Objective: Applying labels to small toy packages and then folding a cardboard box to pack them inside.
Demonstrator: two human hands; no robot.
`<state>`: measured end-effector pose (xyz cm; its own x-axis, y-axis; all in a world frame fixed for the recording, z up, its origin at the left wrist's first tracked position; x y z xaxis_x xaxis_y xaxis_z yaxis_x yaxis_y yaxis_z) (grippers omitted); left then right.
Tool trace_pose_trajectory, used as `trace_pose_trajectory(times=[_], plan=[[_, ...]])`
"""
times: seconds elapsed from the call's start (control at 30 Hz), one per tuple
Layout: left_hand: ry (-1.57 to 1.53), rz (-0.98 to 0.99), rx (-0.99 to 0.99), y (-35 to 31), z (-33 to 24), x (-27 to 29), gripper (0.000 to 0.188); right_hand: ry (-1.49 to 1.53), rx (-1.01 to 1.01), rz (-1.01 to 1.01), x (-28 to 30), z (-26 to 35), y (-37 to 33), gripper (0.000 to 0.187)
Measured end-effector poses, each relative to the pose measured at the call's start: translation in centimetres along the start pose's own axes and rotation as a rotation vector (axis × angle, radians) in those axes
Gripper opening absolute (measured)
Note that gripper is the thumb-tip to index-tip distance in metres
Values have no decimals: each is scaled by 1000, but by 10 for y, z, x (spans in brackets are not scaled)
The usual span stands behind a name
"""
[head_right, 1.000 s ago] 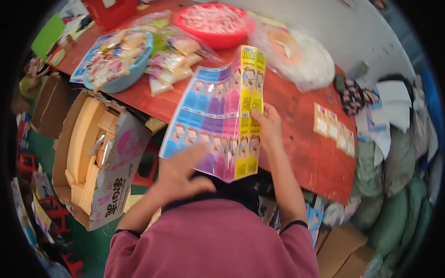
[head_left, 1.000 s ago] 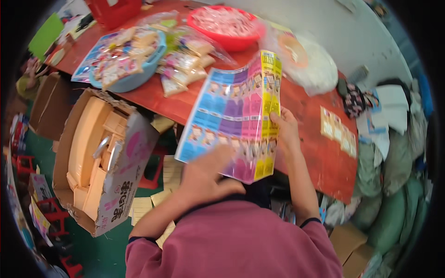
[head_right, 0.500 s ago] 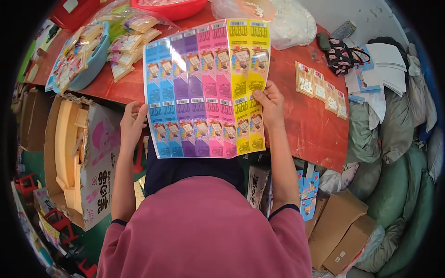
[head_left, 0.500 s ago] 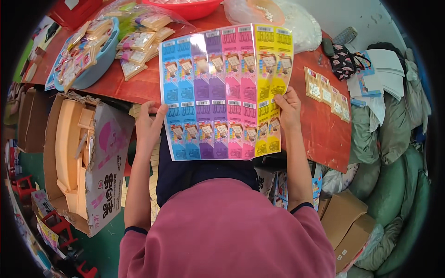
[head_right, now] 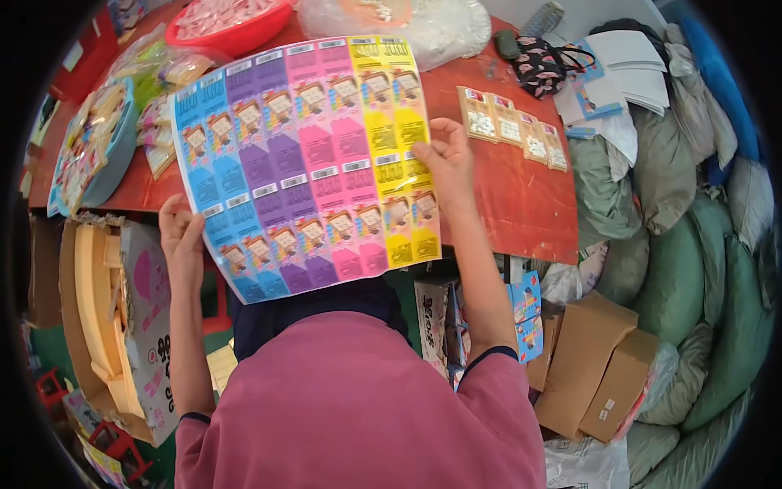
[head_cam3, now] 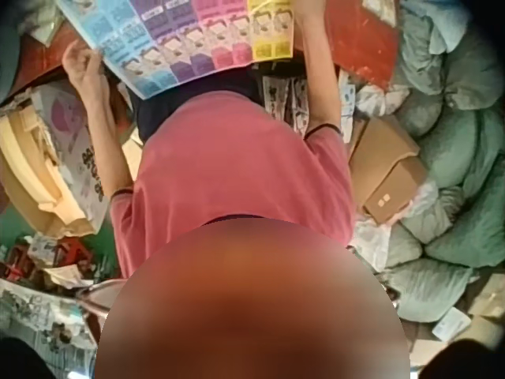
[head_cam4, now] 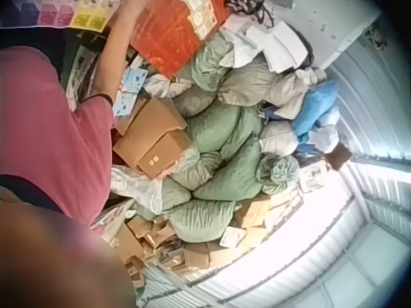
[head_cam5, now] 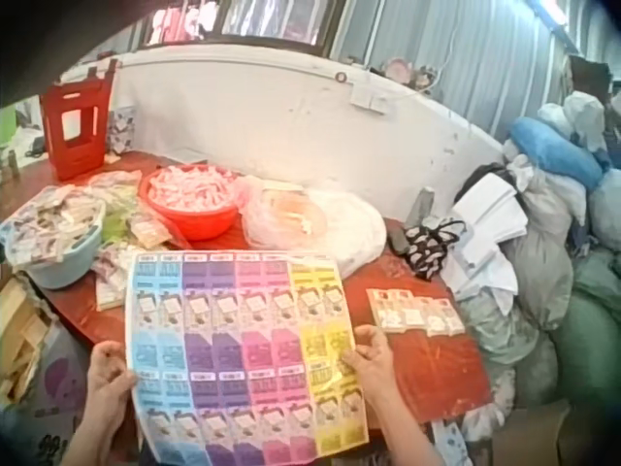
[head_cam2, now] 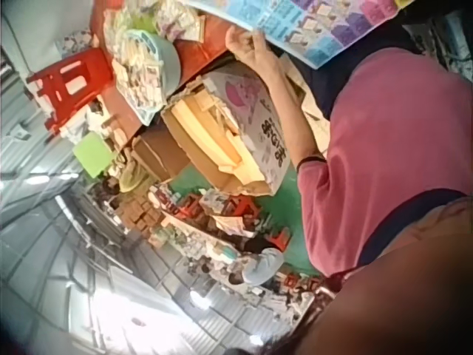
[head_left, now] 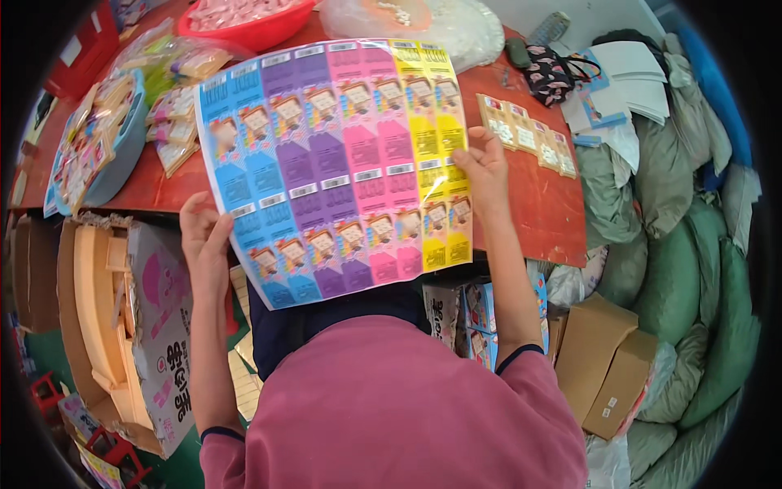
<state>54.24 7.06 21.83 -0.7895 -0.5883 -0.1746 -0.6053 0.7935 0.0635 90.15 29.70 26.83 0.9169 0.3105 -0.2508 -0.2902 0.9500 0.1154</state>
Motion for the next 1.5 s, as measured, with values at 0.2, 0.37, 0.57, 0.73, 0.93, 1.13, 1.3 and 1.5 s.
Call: trace_pose_trajectory(times=[0.2, 0.37, 0.57, 0.73, 0.93, 1.13, 1.3, 1.5], plan=[[-59, 181, -26, -6, -25, -19, 62, -42, -122, 216, -17, 17, -21, 30], [224, 384, 106, -9, -15, -9, 49, -18, -190, 312, -38, 35, -38, 44], [-82, 290, 78, 1, -28, -3, 43, 153, -74, 261, -15, 48, -31, 35], [188, 206, -59, -11, -78, -30, 48, -199, -17, 179, -23, 77, -41, 31], [832, 189, -636, -22, -152, -37, 27, -1110, 769, 38, -51, 147, -56, 30], [-56, 210, -195, 21, -119, 26, 30, -48, -125, 34, -49, 79, -7, 17], [-141, 79, 188, 71, -24, 44, 33, -734, 309, 167, -60, 11, 49, 25], [-11, 61, 238, 92, 21, 36, 31, -1169, 515, -193, 92, 31, 121, 29]])
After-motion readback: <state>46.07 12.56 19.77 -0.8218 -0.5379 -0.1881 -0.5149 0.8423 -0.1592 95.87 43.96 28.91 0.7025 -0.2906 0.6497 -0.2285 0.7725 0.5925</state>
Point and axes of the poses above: each hand's wrist, its own y-axis towards the middle knuckle, its own x-axis out of the back of the hand, z = x × y, the point moved 10 cm from there along y, towards the middle knuckle, and after that the axes turned 7 degrees about y, right-handed, at the moved point
